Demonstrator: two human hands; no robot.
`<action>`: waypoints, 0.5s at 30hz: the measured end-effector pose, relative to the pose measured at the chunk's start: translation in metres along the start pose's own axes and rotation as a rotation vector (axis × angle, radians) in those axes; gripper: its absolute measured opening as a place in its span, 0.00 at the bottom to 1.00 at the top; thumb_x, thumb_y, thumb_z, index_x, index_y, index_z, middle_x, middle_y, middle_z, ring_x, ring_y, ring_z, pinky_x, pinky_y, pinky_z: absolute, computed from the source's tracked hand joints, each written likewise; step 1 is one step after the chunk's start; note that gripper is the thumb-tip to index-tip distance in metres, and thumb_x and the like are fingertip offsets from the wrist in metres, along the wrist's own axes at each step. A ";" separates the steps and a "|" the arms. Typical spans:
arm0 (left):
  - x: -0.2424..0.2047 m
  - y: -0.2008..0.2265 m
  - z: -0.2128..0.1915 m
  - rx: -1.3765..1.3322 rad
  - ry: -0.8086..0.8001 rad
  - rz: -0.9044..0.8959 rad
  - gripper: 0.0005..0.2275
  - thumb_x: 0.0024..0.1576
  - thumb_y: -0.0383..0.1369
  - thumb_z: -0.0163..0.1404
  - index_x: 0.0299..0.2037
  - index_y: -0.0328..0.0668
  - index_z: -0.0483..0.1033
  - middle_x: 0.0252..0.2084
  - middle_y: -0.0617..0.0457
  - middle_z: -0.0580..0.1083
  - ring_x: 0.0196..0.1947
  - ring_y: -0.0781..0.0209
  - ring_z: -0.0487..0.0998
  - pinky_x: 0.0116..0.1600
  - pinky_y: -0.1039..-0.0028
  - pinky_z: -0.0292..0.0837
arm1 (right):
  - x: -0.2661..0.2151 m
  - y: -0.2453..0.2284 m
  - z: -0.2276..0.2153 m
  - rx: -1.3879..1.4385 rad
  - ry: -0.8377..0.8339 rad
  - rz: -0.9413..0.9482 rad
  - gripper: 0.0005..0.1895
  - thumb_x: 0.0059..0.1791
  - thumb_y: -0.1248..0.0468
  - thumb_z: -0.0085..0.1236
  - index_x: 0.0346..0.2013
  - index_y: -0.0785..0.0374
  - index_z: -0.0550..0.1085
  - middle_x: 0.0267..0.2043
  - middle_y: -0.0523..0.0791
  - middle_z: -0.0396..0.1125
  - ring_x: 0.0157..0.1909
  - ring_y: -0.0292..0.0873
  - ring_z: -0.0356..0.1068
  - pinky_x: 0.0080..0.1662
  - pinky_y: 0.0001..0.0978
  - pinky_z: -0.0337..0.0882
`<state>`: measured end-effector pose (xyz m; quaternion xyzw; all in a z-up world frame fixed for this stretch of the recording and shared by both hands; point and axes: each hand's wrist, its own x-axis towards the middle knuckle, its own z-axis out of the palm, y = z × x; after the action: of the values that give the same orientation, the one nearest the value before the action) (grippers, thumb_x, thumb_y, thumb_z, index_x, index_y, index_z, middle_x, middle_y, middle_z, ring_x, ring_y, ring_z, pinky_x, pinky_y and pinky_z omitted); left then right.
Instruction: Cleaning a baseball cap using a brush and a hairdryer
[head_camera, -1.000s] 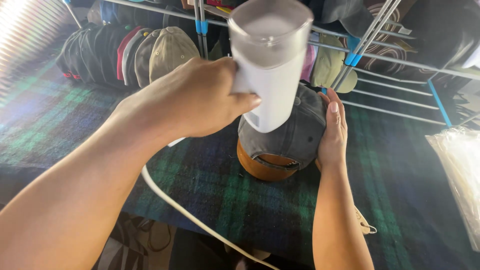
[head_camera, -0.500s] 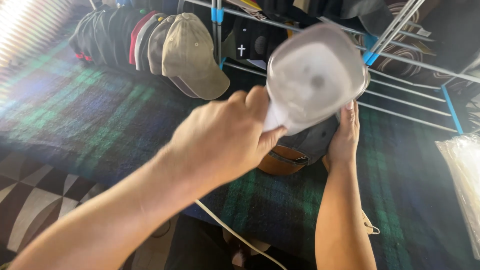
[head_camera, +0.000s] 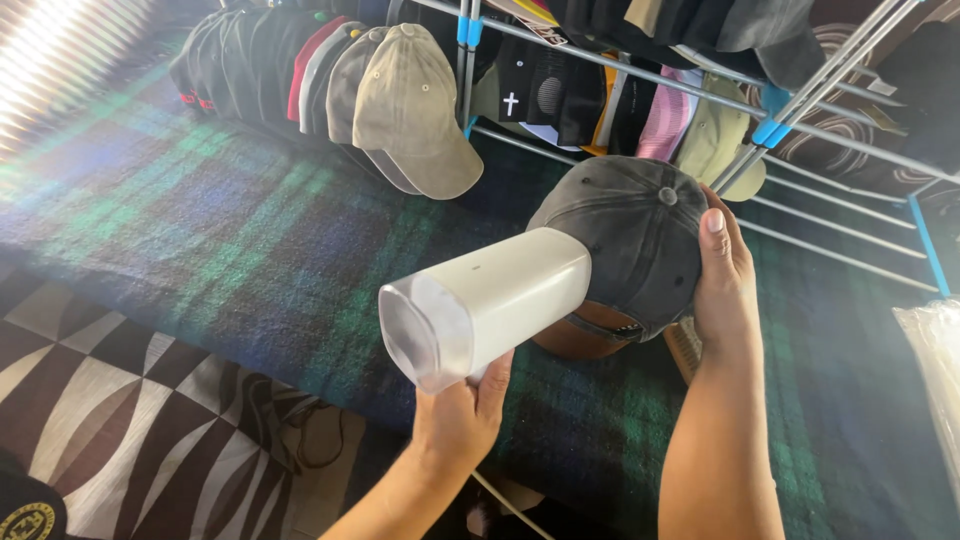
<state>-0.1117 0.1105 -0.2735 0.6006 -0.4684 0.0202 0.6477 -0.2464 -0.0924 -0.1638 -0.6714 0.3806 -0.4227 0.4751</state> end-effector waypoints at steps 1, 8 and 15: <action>0.000 0.004 0.002 -0.093 0.000 -0.090 0.26 0.64 0.35 0.48 0.68 0.27 0.57 0.65 0.35 0.67 0.68 0.40 0.68 0.71 0.59 0.64 | -0.001 -0.003 0.000 -0.043 0.005 0.028 0.51 0.40 0.28 0.43 0.69 0.53 0.63 0.70 0.48 0.63 0.70 0.47 0.65 0.60 0.39 0.71; -0.008 -0.009 0.009 -0.021 -0.069 -0.861 0.20 0.58 0.51 0.48 0.35 0.39 0.79 0.22 0.54 0.78 0.19 0.60 0.84 0.26 0.71 0.78 | 0.006 0.018 0.001 0.087 0.019 -0.043 0.55 0.39 0.26 0.49 0.70 0.59 0.61 0.70 0.49 0.62 0.69 0.45 0.65 0.63 0.37 0.71; 0.010 -0.007 0.006 -0.332 0.029 -1.112 0.23 0.58 0.47 0.48 0.55 0.38 0.65 0.33 0.47 0.73 0.16 0.58 0.75 0.23 0.68 0.73 | 0.009 0.024 0.002 0.183 0.008 -0.034 0.55 0.38 0.28 0.52 0.71 0.57 0.61 0.65 0.47 0.66 0.65 0.42 0.69 0.60 0.35 0.74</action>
<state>-0.1054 0.0988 -0.2731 0.6465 -0.0705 -0.3884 0.6528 -0.2437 -0.1063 -0.1848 -0.6298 0.3308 -0.4666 0.5255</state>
